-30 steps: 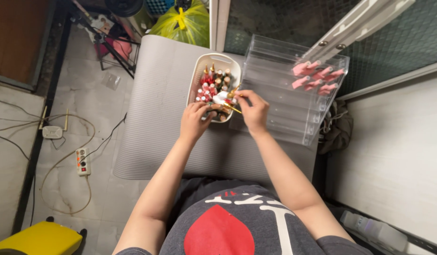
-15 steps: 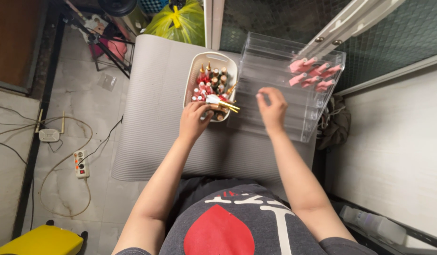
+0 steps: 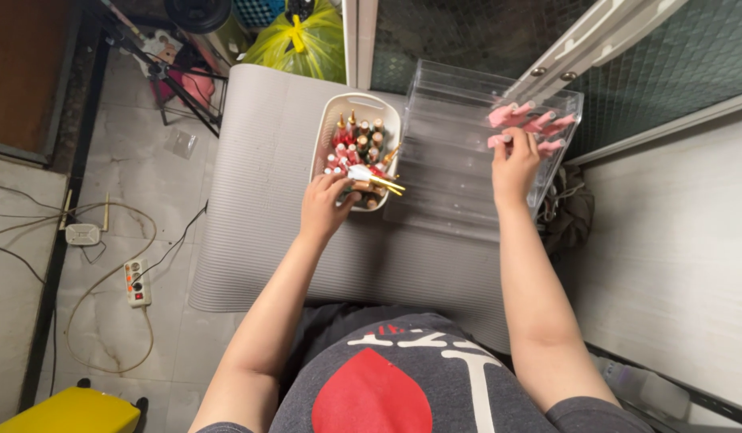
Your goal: Sorting and organizing small nail polish bottles from a tray into a basket.
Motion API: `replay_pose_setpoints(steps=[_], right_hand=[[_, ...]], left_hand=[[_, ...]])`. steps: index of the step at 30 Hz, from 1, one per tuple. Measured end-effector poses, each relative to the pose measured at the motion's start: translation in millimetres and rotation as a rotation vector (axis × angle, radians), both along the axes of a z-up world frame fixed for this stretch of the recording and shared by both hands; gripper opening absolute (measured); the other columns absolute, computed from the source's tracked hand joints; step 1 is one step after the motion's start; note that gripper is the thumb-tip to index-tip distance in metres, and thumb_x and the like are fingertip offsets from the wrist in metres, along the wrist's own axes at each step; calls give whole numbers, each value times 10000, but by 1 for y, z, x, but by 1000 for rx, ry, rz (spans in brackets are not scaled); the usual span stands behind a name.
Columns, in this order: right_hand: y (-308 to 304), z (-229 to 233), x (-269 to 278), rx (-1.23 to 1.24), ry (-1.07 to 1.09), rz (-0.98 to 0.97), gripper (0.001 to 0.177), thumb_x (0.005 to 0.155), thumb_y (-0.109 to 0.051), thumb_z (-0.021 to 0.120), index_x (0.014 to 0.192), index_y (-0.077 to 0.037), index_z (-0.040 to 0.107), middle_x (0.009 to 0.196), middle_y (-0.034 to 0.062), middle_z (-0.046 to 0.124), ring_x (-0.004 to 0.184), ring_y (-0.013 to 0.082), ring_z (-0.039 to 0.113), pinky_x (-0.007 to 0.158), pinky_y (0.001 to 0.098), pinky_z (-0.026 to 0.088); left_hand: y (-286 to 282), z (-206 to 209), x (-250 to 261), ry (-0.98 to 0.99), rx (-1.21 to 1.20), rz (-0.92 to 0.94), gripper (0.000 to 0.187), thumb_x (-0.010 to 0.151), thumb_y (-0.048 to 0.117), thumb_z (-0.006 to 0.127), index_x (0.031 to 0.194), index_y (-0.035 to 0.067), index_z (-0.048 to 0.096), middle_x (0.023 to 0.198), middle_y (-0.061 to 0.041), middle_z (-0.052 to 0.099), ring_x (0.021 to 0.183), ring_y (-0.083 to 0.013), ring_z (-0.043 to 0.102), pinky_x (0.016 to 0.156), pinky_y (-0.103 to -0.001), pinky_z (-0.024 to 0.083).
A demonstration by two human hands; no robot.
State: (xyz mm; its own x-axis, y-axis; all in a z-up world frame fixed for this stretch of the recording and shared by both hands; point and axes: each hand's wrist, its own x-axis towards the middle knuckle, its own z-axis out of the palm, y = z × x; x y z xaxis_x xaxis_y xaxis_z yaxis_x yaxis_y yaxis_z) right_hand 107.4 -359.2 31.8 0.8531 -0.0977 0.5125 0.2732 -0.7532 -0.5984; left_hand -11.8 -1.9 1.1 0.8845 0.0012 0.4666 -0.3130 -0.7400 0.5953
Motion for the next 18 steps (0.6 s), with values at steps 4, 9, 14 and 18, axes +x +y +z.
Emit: replay_pose_setpoints(steps=[4, 9, 14, 18], right_hand=[[44, 32, -15, 46, -97, 52, 167, 932, 23, 755, 1079, -12, 684, 1021, 127, 685, 829, 239, 690, 732, 352, 565], [114, 41, -31, 161, 0, 311, 105, 943, -69, 741, 1032, -34, 695, 946, 117, 712, 834, 241, 709, 759, 362, 572], [152, -3, -33, 137, 96, 433, 96, 935, -89, 744, 1007, -39, 704, 986, 129, 736, 865, 268, 736, 765, 365, 580], [152, -20, -33, 70, 238, 553, 109, 902, -71, 739, 992, -22, 700, 986, 139, 734, 907, 329, 729, 790, 392, 568]], left_hand=[[8, -4, -3, -1, -10, 19, 267, 786, 173, 840, 1020, 108, 729, 1089, -57, 707, 1041, -299, 644, 881, -438, 514], [12, -5, -4, 17, -14, 28, 247, 801, 132, 816, 1032, 106, 731, 1086, -52, 708, 1039, -300, 643, 897, -434, 520], [12, -1, -3, 4, -12, 15, 249, 790, 124, 814, 1025, 109, 732, 1088, -51, 704, 1045, -303, 641, 899, -432, 519], [11, -3, -4, 22, -8, -1, 261, 784, 121, 816, 1031, 104, 732, 1092, -58, 701, 1045, -304, 641, 896, -432, 521]])
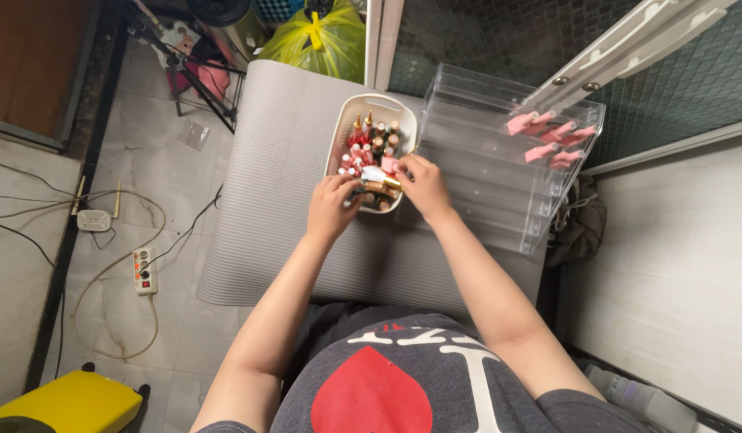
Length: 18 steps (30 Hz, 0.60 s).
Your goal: Sorting and organizing small nail polish bottles from a tray into a basket.
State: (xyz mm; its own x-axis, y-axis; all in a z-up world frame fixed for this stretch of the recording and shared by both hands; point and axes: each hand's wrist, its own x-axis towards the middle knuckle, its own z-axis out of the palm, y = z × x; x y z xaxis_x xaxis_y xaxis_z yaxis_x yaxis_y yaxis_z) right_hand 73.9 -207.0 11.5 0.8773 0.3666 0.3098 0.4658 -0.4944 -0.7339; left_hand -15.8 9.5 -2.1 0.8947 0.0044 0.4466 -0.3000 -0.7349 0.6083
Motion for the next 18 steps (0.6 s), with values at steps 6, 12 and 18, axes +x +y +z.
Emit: replay_pose_setpoints(steps=[6, 12, 18], right_hand=[[-42, 22, 8, 22, -173, -128, 145, 856, -34, 767, 982, -30, 694, 1013, 129, 717, 957, 310, 713, 839, 393, 570], [-100, 63, 34, 34, -317, -402, 359, 837, 70, 779, 1165, -28, 671, 1178, 128, 596, 882, 209, 649, 710, 302, 570], [-148, 49, 71, -23, -335, -416, 400, 887, 64, 739, 1264, -6, 625, 1265, 183, 577, 926, 226, 681, 798, 317, 594]], left_hand=[[-4, -9, 4, -4, 7, 0, 271, 773, 145, 834, 1019, 100, 728, 1096, -63, 701, 1055, -306, 642, 883, -435, 515], [-11, -5, 10, 6, 1, -16, 292, 760, 152, 839, 1026, 96, 734, 1103, -71, 699, 1031, -309, 635, 859, -436, 512], [-14, -2, 12, 16, 13, -20, 296, 756, 157, 851, 1019, 90, 732, 1114, -69, 702, 990, -308, 630, 846, -441, 513]])
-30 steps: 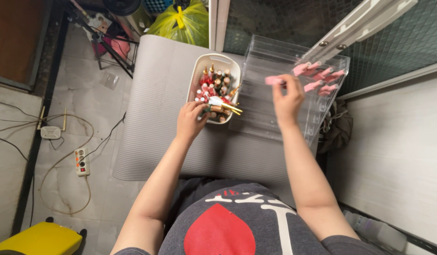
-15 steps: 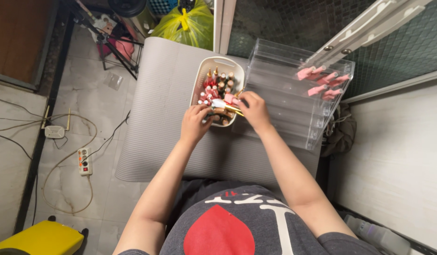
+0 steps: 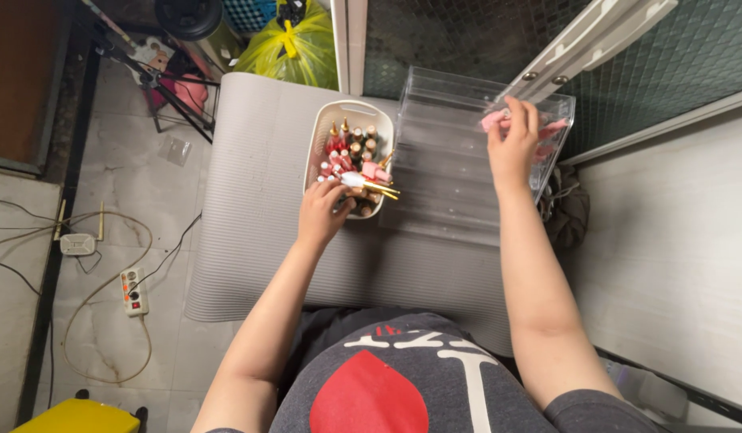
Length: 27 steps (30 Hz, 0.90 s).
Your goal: Sorting and organizing small nail polish bottles from a tray into a basket.
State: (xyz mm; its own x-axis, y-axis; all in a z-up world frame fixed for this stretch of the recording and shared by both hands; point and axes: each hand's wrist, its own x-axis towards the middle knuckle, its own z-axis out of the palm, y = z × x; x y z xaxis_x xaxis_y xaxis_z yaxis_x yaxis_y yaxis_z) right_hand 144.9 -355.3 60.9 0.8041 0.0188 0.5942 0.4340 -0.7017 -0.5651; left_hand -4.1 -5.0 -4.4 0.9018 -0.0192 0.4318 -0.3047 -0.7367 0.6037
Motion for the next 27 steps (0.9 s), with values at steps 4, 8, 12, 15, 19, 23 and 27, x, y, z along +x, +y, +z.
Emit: replay_pose_setpoints(steps=[4, 8, 12, 15, 19, 23, 27], right_hand=[[-5, -7, 4, -114, -1, -38, 288, 915, 55, 718, 1188, -9, 655, 1174, 158, 655, 959, 295, 688, 818, 378, 570], [19, 12, -7, -139, -34, -10, 142, 964, 6, 716, 1097, 3, 665, 1061, 160, 679, 938, 340, 679, 806, 419, 550], [74, 38, -38, 39, 17, 136, 67, 977, -43, 708, 1018, -11, 665, 990, 149, 682, 834, 297, 685, 740, 396, 551], [113, 12, -54, 11, 56, 232, 71, 964, -97, 713, 970, -42, 670, 953, 127, 693, 850, 304, 694, 748, 398, 556], [144, -23, -66, -101, 107, 290, 110, 945, -168, 734, 939, -71, 682, 962, 102, 722, 837, 319, 680, 769, 414, 526], [146, -36, -71, -179, 150, 319, 138, 896, -210, 770, 883, -106, 679, 909, 46, 725, 903, 267, 692, 808, 415, 482], [126, -35, -59, -205, 76, 224, 126, 831, -146, 784, 920, -102, 706, 972, 56, 741, 935, 270, 673, 793, 417, 483]], left_hand=[[3, -2, -1, -25, -1, 6, 297, 755, 156, 850, 1019, 92, 729, 1112, -69, 700, 1002, -310, 637, 847, -438, 517], [7, -6, 0, -55, 1, 11, 293, 747, 116, 819, 1023, 86, 725, 1116, -79, 701, 1034, -318, 644, 869, -437, 523], [8, -3, -2, -17, -13, 28, 251, 786, 123, 822, 1018, 92, 733, 1079, -77, 702, 1017, -312, 643, 859, -440, 522], [7, -1, 0, -26, -7, 34, 247, 794, 131, 819, 1022, 94, 734, 1073, -80, 698, 1016, -313, 642, 860, -440, 524], [6, 1, 1, -27, 1, 34, 254, 788, 127, 813, 1027, 93, 734, 1080, -82, 698, 1014, -312, 642, 857, -435, 526], [6, 1, 1, -28, 5, 28, 249, 792, 130, 811, 1027, 98, 735, 1087, -76, 700, 1021, -306, 645, 866, -432, 526], [7, -4, 1, -41, 5, 28, 244, 795, 135, 818, 1022, 100, 734, 1088, -70, 699, 1024, -306, 645, 859, -432, 520]])
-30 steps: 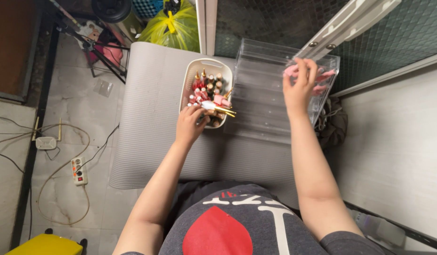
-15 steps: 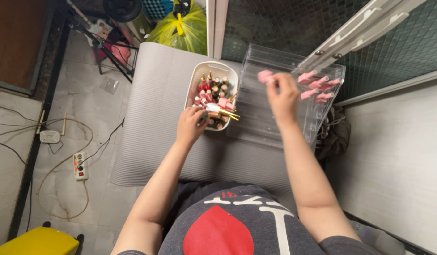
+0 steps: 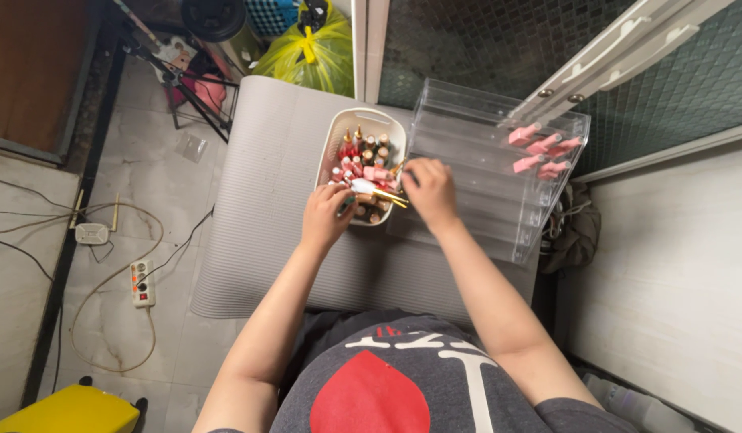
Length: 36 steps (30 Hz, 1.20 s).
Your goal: Sorting and organizing small nail polish bottles from a tray into a basket.
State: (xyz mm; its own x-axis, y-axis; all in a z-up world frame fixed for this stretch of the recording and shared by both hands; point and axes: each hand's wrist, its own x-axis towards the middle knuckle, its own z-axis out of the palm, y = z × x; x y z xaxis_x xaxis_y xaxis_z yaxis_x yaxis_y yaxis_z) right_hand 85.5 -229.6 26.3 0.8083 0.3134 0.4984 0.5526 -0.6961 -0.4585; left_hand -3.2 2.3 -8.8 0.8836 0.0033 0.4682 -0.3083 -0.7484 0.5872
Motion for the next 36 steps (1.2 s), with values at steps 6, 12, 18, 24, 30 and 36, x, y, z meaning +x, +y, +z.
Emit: replay_pose_setpoints(steps=[6, 12, 18, 24, 30, 36], right_hand=[[-62, 47, 32, 267, 34, -196, 239, 902, -16, 746, 1120, -41, 653, 1244, 142, 601, 1056, 304, 656, 867, 382, 569], [-121, 54, 63, -57, -215, -472, 455, 784, -70, 839, 1194, 28, 669, 1281, 290, 552, 944, 348, 663, 877, 514, 508], [-137, 28, 73, 10, -44, -351, 182, 930, 63, 693, 1098, -8, 707, 1081, 158, 693, 959, 342, 704, 850, 433, 541], [-54, 82, 28, 247, -75, -57, 34, 977, 22, 698, 1005, 10, 682, 1026, 154, 666, 850, 295, 689, 719, 376, 565], [9, 44, 1, 246, -27, 83, 55, 938, -43, 743, 965, -37, 695, 995, 116, 674, 872, 297, 698, 754, 388, 574], [20, -2, -17, 198, 182, 250, 100, 934, -64, 740, 1002, -34, 674, 1028, 113, 669, 936, 312, 703, 806, 386, 575]], left_hand=[[0, -1, 0, 13, -11, 2, 243, 786, 132, 816, 1010, 100, 728, 1091, -67, 704, 1016, -303, 642, 855, -431, 516], [1, -1, -1, 13, 11, 17, 231, 794, 146, 825, 1001, 115, 728, 1081, -55, 707, 1019, -296, 643, 863, -433, 501], [1, 2, 1, 10, 28, 17, 229, 801, 145, 822, 1009, 117, 730, 1078, -55, 704, 1034, -295, 639, 871, -435, 500], [3, 4, 1, 22, 10, 10, 226, 801, 137, 821, 1007, 115, 731, 1082, -54, 703, 1051, -294, 642, 892, -431, 504], [2, 5, 3, 8, -4, 9, 232, 796, 126, 822, 1009, 109, 732, 1082, -58, 699, 1043, -300, 644, 886, -434, 510], [2, 8, 3, 17, -7, 3, 238, 786, 124, 828, 1005, 110, 734, 1076, -61, 699, 1036, -304, 647, 874, -437, 511]])
